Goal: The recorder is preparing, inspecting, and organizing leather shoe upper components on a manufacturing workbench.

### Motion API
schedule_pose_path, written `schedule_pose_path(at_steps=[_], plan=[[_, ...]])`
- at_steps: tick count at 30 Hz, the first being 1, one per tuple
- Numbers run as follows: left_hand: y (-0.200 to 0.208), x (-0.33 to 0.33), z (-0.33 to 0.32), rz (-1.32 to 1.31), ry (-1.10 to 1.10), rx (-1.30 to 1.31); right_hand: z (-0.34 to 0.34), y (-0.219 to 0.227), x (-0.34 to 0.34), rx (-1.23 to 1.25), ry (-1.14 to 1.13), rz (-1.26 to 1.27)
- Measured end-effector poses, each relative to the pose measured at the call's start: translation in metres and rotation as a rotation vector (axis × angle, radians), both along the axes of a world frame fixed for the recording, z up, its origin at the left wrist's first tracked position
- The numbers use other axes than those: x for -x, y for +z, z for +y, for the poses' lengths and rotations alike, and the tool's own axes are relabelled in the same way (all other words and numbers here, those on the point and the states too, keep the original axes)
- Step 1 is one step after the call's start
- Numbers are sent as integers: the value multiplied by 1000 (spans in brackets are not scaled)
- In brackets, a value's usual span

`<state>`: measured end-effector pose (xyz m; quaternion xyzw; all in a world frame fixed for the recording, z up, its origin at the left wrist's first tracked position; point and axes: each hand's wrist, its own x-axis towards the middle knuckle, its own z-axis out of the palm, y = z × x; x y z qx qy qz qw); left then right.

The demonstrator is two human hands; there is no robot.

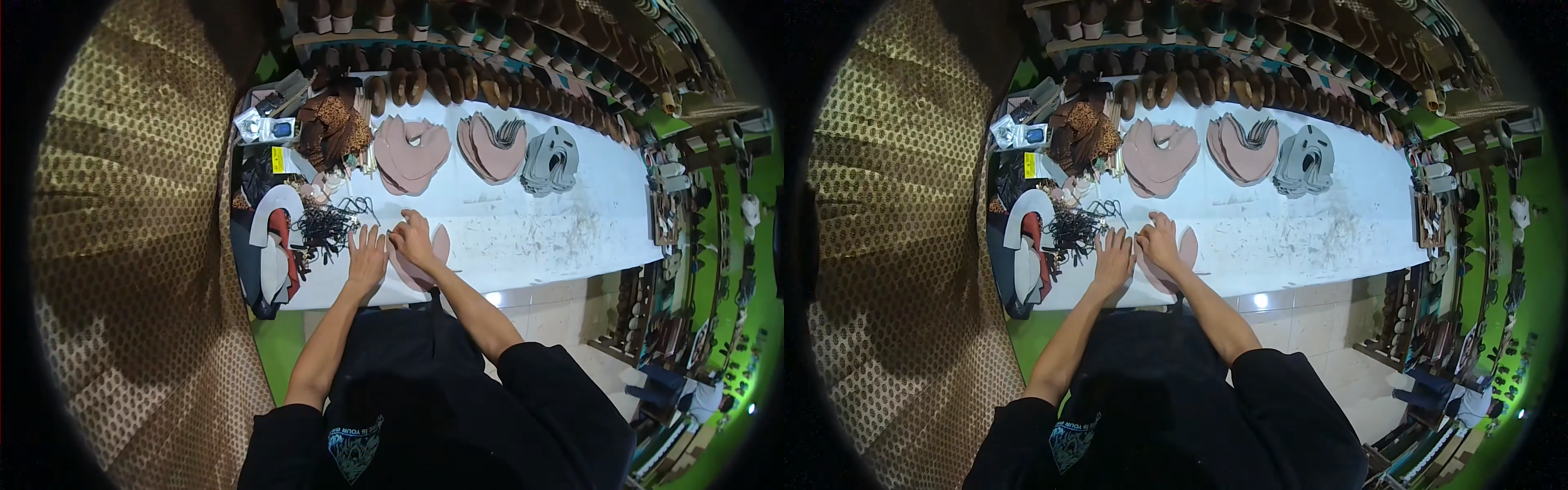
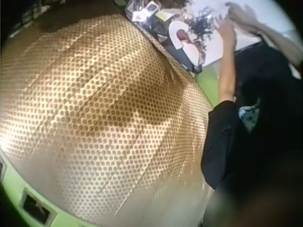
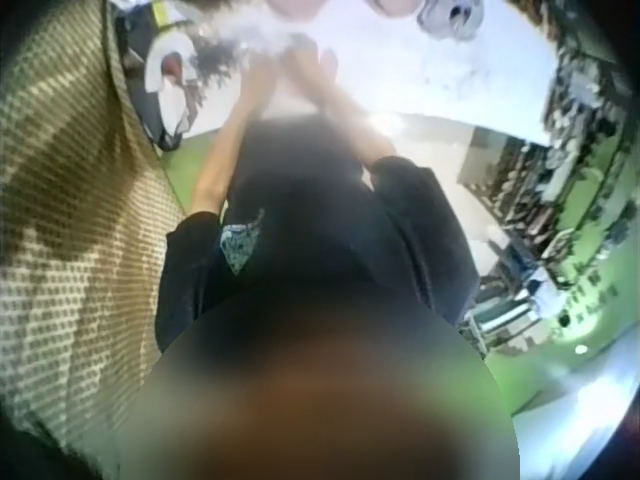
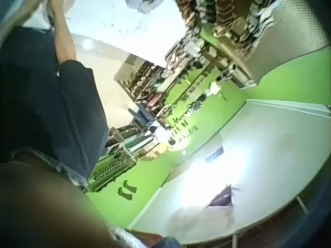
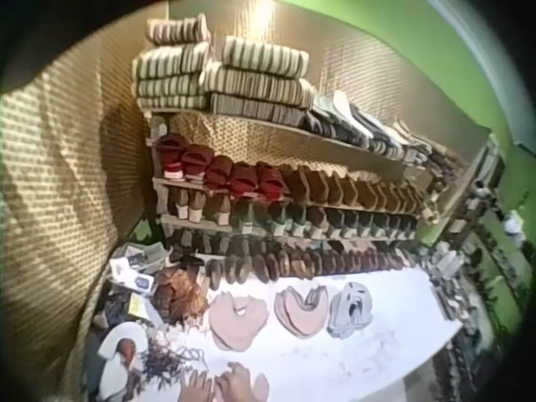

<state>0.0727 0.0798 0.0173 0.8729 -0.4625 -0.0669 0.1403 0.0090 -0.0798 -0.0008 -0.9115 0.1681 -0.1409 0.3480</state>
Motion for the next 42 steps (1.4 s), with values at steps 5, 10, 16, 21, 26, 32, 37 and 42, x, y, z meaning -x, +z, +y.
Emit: schedule_pose_path(at_steps=[5, 10, 16, 21, 26, 32, 37, 42], plan=[[8, -8, 1, 66, 0, -23, 7, 0, -9, 104, -46, 45], [7, -13, -2, 45, -30, 18, 11, 0, -13, 124, -93, 76], [-1, -16, -9, 41, -51, 33, 7, -7, -12, 74, -68, 186], [1, -21, -12, 66, -46, 31, 7, -6, -8, 91, -9, 249], [3, -17, -20, 67, -6, 52, 8, -12, -2, 203, -10, 284], [-8, -10, -17, 19, 48, 53, 3, -3, 15, 319, 68, 350], [-6, -6, -20, 27, 83, 49, 3, 2, 45, 208, 84, 341], [-7, -7, -26, 5, 133, 61, 12, 4, 66, 228, 23, 258]])
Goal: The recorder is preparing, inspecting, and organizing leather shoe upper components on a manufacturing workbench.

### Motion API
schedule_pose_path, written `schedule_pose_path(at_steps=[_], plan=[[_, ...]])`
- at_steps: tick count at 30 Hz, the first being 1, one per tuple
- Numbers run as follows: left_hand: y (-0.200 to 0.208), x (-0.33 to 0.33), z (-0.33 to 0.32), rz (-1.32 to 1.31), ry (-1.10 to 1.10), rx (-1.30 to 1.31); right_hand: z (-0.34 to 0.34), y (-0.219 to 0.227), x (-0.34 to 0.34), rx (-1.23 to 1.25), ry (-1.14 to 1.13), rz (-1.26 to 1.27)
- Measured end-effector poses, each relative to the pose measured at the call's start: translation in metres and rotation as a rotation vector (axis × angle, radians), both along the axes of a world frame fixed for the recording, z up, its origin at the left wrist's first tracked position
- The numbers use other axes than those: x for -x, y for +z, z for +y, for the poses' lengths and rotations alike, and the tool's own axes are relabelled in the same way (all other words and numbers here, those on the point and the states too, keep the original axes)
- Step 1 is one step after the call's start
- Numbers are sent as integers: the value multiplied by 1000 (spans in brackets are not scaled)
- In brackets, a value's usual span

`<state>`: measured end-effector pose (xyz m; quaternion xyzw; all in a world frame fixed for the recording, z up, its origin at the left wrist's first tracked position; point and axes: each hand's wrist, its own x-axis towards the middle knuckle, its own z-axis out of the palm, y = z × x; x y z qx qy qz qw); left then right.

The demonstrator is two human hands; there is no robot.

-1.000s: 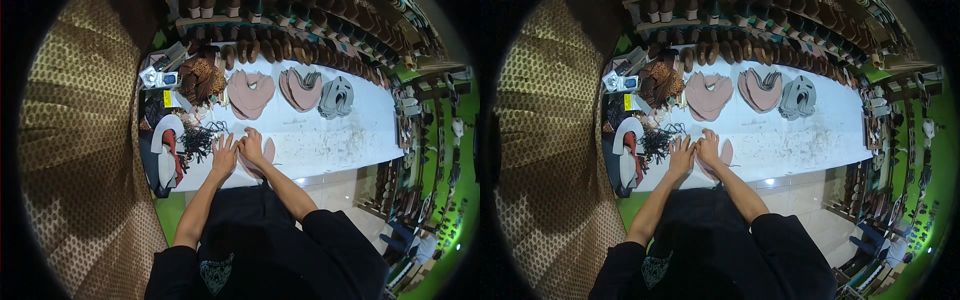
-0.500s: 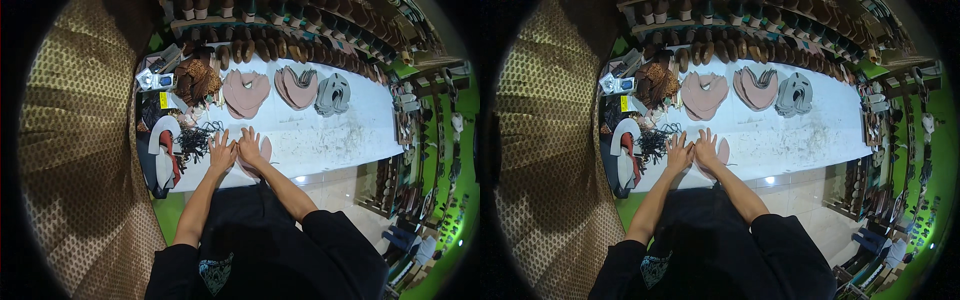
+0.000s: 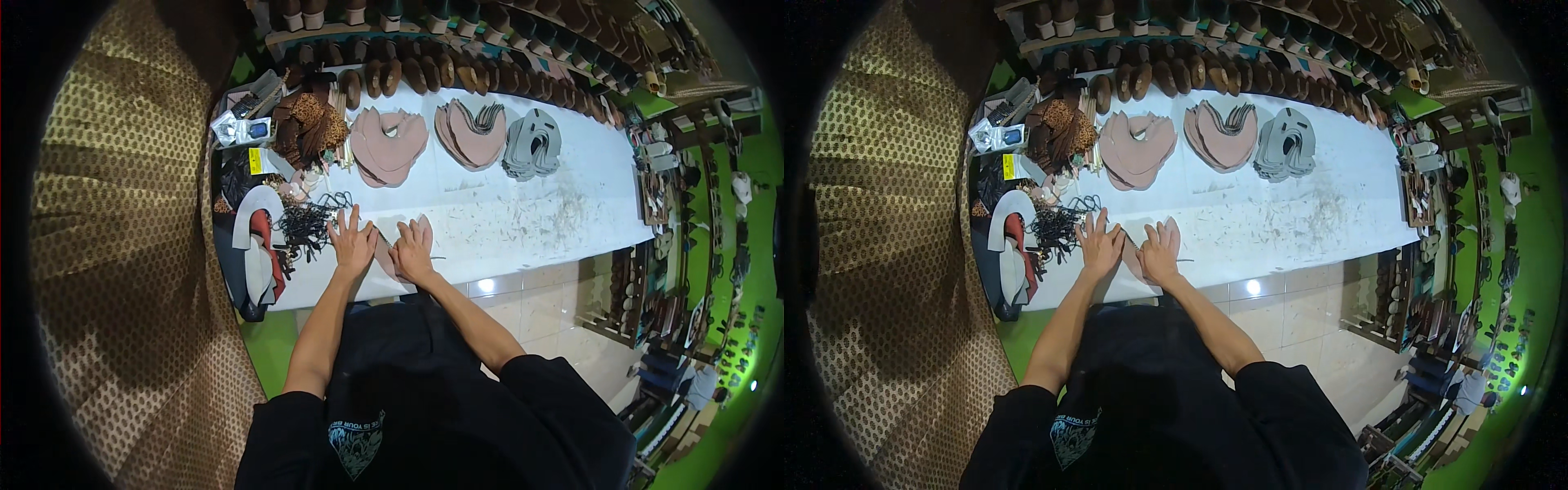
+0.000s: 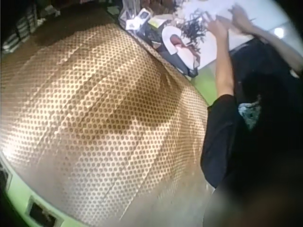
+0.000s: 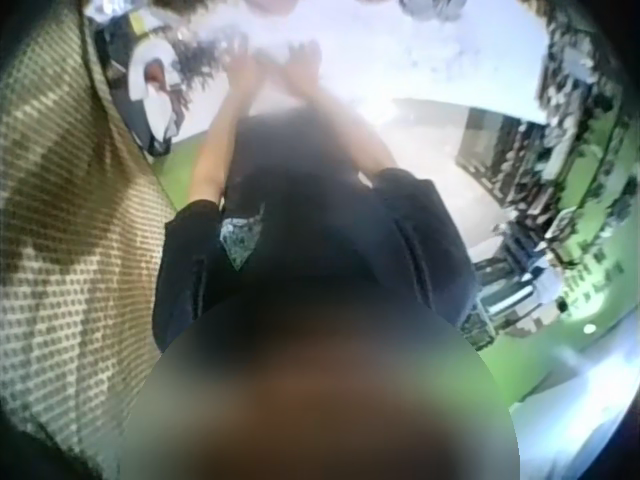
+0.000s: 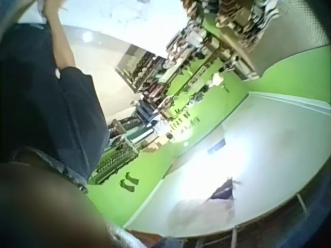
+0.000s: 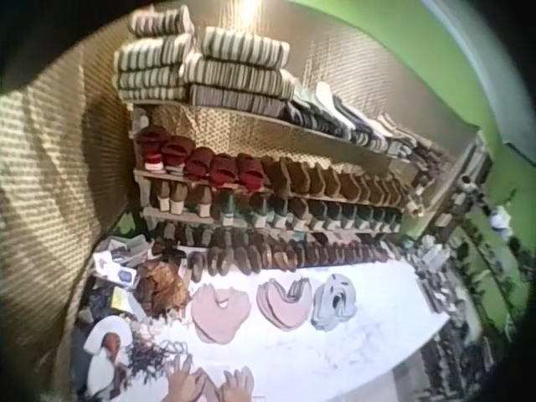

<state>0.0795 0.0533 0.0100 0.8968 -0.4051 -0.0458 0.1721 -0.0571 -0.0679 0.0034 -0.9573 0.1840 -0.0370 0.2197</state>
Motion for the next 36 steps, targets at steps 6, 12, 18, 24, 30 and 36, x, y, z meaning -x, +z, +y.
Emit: schedule_pose_path(at_steps=[6, 12, 18, 24, 30, 36], plan=[[-2, 7, -4, -1, 37, 10, 10, 7, 0, 0, -31, -45], [-8, 14, -6, -40, 80, 36, 14, 11, -4, -46, -99, -100], [-7, 16, -4, -6, 84, 36, 21, 14, 8, 3, -103, -56], [-6, 18, -3, -1, 60, -13, 34, 7, 20, 26, -128, -77], [-7, 22, -2, 26, 59, -82, 27, 9, 22, 18, -135, -69], [-6, 26, -2, 36, 40, -71, 26, 5, 29, 35, -127, -54]])
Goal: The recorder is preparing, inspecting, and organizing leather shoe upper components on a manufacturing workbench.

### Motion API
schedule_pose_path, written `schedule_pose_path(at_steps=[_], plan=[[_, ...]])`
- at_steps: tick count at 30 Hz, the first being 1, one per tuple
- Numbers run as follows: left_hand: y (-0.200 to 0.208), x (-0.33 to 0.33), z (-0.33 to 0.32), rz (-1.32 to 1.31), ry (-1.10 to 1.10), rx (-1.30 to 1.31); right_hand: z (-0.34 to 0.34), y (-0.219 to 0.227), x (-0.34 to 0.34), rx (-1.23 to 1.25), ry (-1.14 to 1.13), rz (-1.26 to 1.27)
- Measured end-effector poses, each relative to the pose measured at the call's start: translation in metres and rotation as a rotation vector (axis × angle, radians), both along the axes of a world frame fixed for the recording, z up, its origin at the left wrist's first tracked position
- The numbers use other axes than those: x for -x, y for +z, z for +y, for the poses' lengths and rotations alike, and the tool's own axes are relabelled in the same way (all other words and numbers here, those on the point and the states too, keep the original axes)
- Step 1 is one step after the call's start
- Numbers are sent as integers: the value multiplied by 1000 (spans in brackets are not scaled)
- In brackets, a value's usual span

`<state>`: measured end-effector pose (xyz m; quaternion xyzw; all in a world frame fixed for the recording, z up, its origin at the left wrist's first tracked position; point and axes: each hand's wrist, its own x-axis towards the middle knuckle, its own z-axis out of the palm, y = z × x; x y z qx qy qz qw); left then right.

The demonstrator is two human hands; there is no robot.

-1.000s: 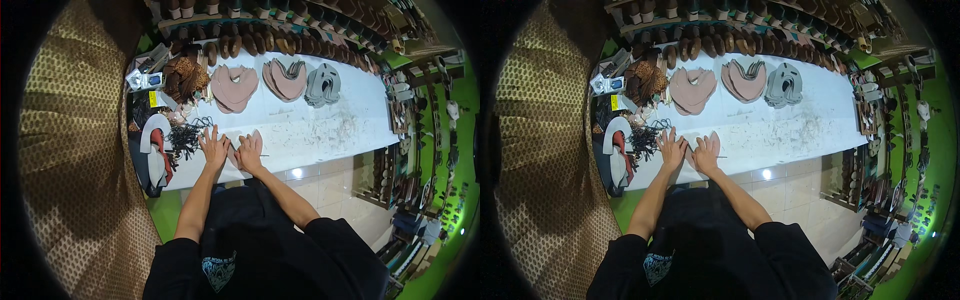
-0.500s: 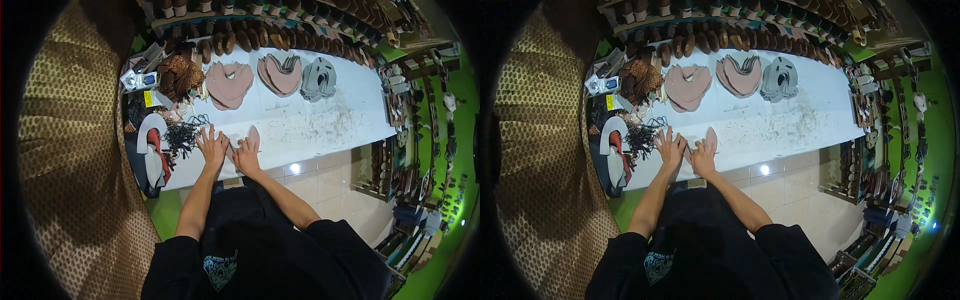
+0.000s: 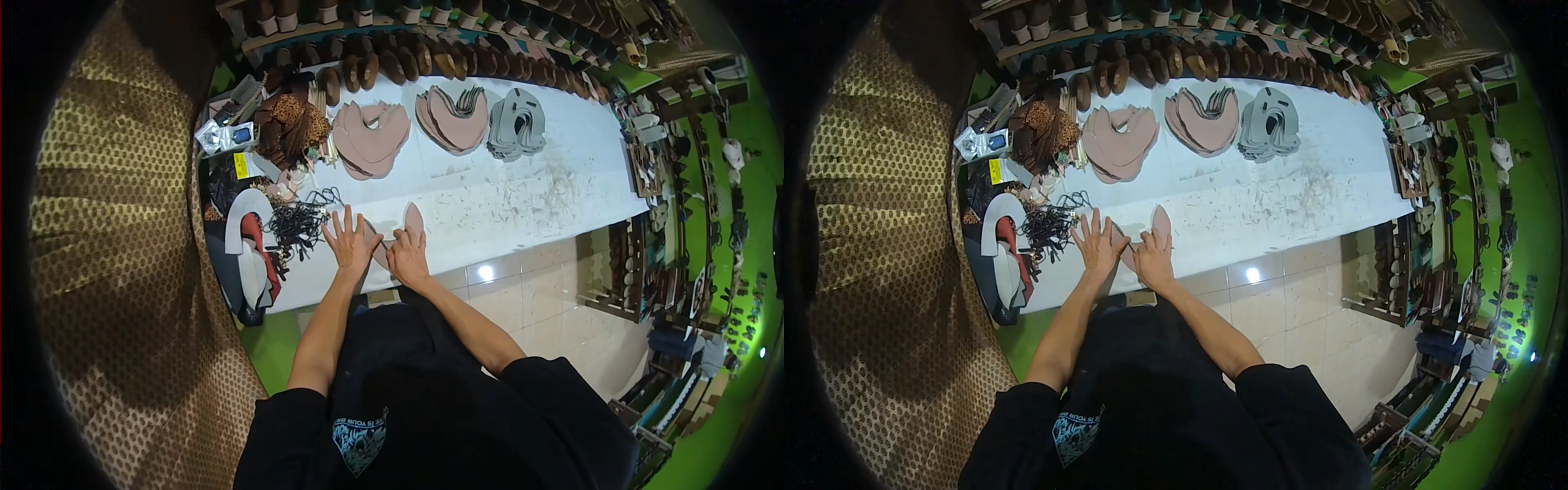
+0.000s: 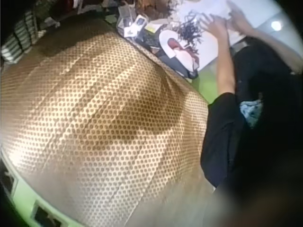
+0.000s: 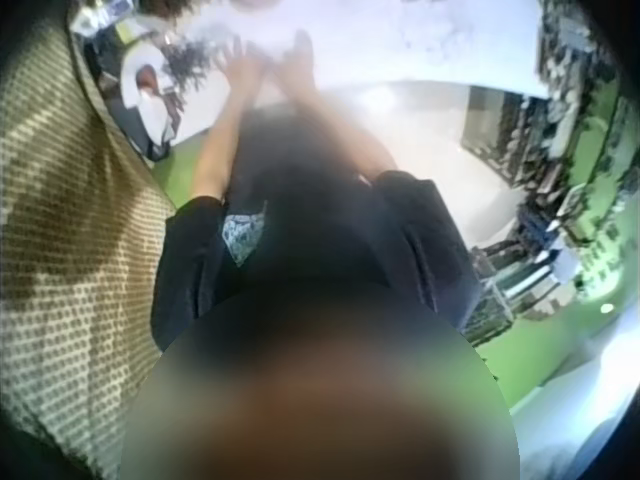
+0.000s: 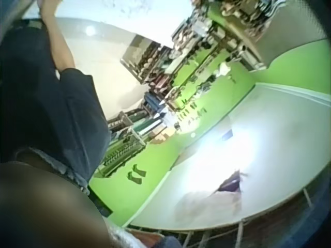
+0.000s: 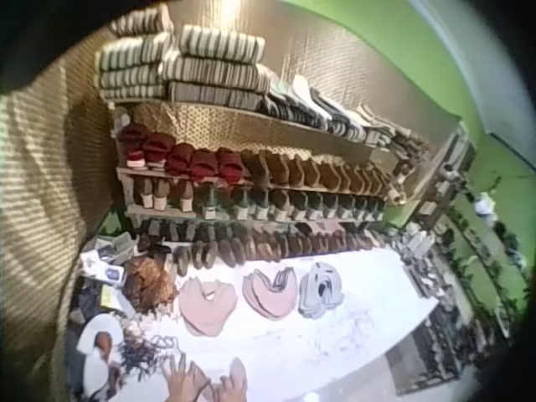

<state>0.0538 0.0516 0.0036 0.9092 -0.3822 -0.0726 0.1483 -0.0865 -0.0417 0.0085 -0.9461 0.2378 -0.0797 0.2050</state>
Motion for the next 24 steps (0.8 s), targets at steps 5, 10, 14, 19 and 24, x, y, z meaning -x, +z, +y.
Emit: schedule_pose_path(at_steps=[5, 10, 14, 19, 24], plan=[[0, 2, 1, 10, -17, 22, -12, -3, 4, 6, -22, 0], [-4, 4, 0, -7, -16, 27, -25, -1, 0, 32, -67, 0], [-4, 4, 1, 1, -14, 6, -27, 3, -10, 49, -87, 23], [1, 3, -1, 17, -15, 13, -30, 1, -14, 79, -95, 60], [0, 2, -2, 45, 38, 38, -29, -1, -16, 94, -86, 74]])
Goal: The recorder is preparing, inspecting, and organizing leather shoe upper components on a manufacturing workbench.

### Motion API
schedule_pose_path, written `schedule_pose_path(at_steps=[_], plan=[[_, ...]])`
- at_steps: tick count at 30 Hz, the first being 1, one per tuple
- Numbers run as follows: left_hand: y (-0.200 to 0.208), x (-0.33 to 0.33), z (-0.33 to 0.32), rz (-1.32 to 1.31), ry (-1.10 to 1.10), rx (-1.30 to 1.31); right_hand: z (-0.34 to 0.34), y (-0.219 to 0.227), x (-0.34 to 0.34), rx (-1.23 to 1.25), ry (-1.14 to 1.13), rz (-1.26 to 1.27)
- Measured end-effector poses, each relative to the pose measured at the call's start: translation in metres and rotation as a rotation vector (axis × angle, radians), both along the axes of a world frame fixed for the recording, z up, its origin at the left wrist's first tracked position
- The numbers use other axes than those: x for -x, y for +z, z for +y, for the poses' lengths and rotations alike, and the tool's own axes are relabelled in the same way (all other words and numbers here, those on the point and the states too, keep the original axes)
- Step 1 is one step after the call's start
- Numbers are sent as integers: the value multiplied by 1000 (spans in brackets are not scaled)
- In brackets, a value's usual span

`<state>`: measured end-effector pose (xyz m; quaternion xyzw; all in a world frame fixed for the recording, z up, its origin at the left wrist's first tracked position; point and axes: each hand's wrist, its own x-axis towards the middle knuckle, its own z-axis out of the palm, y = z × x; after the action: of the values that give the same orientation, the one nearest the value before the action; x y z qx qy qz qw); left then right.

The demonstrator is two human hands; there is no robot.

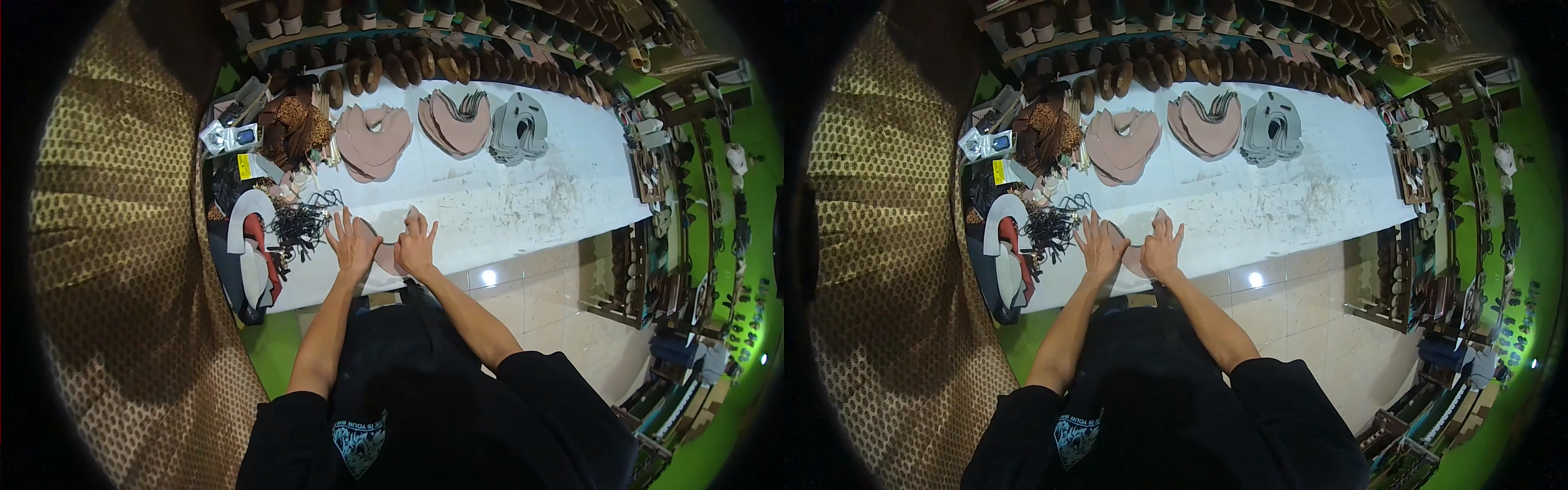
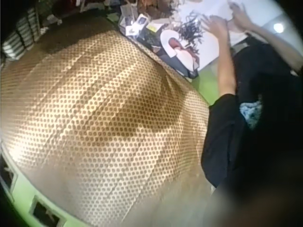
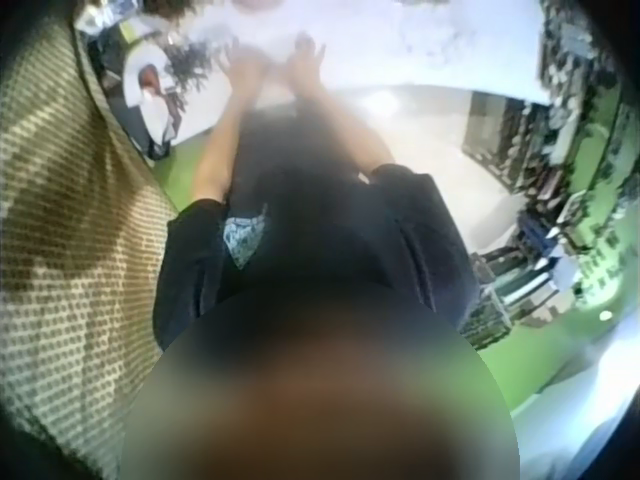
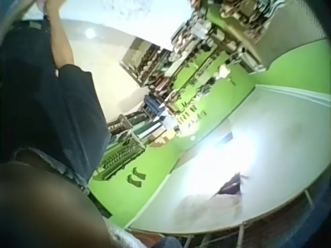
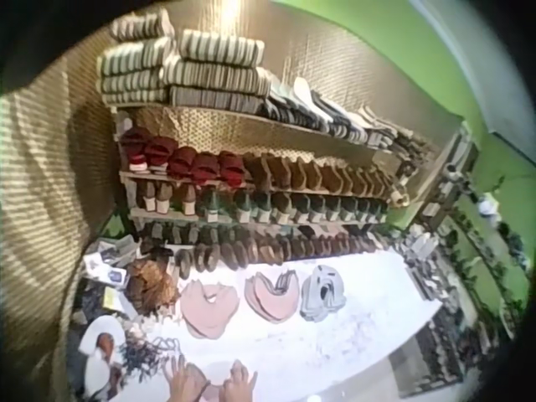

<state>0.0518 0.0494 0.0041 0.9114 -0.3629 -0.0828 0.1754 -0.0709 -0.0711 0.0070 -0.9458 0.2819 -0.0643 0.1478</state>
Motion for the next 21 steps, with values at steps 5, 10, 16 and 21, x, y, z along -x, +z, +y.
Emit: schedule_pose_path(at_steps=[5, 10, 16, 21], plan=[[-9, 8, -3, -85, -56, 97, 0, 1, 1, -15, 11, 17], [-19, 28, -9, 49, -291, 211, 1, 0, 2, -18, 3, -3], [-14, 31, -20, 7, -257, 211, -3, -10, 11, -20, 24, 28], [-6, 36, -28, -24, -212, 159, -17, -12, 22, -43, 118, 11]])
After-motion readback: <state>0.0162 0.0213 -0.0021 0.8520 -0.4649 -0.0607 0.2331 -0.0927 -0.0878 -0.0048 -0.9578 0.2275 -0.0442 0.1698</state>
